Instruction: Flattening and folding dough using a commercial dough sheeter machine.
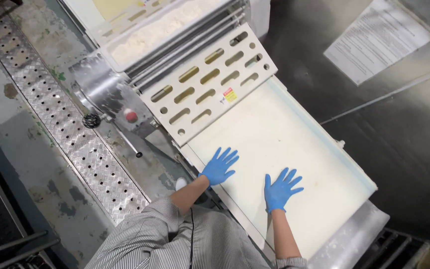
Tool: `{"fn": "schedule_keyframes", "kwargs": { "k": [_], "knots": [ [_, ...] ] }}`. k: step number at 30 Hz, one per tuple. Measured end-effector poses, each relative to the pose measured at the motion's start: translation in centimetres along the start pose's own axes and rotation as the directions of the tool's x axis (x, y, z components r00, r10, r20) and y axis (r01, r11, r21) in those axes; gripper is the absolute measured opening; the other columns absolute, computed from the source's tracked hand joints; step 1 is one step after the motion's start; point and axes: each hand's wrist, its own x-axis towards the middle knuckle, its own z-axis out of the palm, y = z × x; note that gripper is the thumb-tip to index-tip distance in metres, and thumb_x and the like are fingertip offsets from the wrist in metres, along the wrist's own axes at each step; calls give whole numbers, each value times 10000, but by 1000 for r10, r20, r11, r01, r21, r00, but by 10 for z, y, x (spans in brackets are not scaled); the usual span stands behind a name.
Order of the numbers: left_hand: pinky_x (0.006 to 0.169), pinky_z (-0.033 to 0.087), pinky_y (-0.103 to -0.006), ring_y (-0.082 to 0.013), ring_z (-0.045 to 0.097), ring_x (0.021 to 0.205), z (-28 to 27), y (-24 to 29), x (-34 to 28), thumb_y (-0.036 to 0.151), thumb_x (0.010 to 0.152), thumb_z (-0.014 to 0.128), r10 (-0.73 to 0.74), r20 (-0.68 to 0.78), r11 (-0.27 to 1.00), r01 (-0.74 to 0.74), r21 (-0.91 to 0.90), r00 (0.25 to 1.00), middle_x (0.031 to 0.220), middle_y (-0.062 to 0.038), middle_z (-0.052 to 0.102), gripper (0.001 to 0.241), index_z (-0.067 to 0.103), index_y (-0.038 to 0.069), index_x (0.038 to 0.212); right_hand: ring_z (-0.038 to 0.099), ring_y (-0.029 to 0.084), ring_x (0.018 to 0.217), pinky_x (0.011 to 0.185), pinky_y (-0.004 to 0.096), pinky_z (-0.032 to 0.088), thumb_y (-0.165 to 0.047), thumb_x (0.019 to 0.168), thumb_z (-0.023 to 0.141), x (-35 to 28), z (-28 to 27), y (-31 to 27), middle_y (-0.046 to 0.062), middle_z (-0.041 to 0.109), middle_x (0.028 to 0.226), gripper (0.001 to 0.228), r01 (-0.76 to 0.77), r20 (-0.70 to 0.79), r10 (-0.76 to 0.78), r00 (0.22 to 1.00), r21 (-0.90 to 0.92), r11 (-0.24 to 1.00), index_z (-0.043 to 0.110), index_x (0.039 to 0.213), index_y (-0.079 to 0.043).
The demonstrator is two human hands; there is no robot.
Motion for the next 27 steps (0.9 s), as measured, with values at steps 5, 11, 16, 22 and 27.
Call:
{"fn": "schedule_keyframes", "kwargs": {
  "k": [5,11,16,22,27],
  "knots": [
    [1264,50,-598,-320,114,1584,-5,8,22,566,1065,278,-111,63,982,99,164,992,1727,-37,177,653,262,246,1634,-46,519,1561,1156,767,-72,-679,1032,300,15,-17,24,224,88,1725,831,-9,28,8,1000,62,998,206,1660,-142],
    [1282,53,-585,-358,118,1579,-5,19,39,554,1055,334,-343,-54,928,348,131,938,1720,-109,170,699,267,154,1624,-95,521,1547,1154,750,-126,-722,1011,297,37,-29,34,229,44,1724,866,19,68,-25,997,94,995,180,1666,-169],
    [1276,74,-597,-402,157,1566,-8,-16,42,559,1035,423,-487,-203,843,518,146,849,1706,-173,209,773,301,59,1612,-88,526,1545,1148,744,-148,-723,1014,303,64,-43,24,243,70,1719,863,77,77,-84,993,89,993,209,1663,-163],
    [1195,242,-577,-334,360,1461,1,-44,42,437,1004,569,-404,-313,862,472,184,860,1562,-88,430,597,477,172,1531,-66,513,1550,1167,733,-114,-732,1010,320,96,-54,-2,226,80,1721,867,193,82,-199,977,67,979,230,1657,-162],
    [1021,453,-448,-241,585,1180,35,-38,44,278,996,621,-318,-352,881,412,232,880,1235,-36,621,389,626,173,1370,-40,506,1554,1171,738,-100,-723,1009,336,119,-64,-37,222,112,1716,853,264,45,-269,962,100,959,252,1649,-166]
  ]
}}
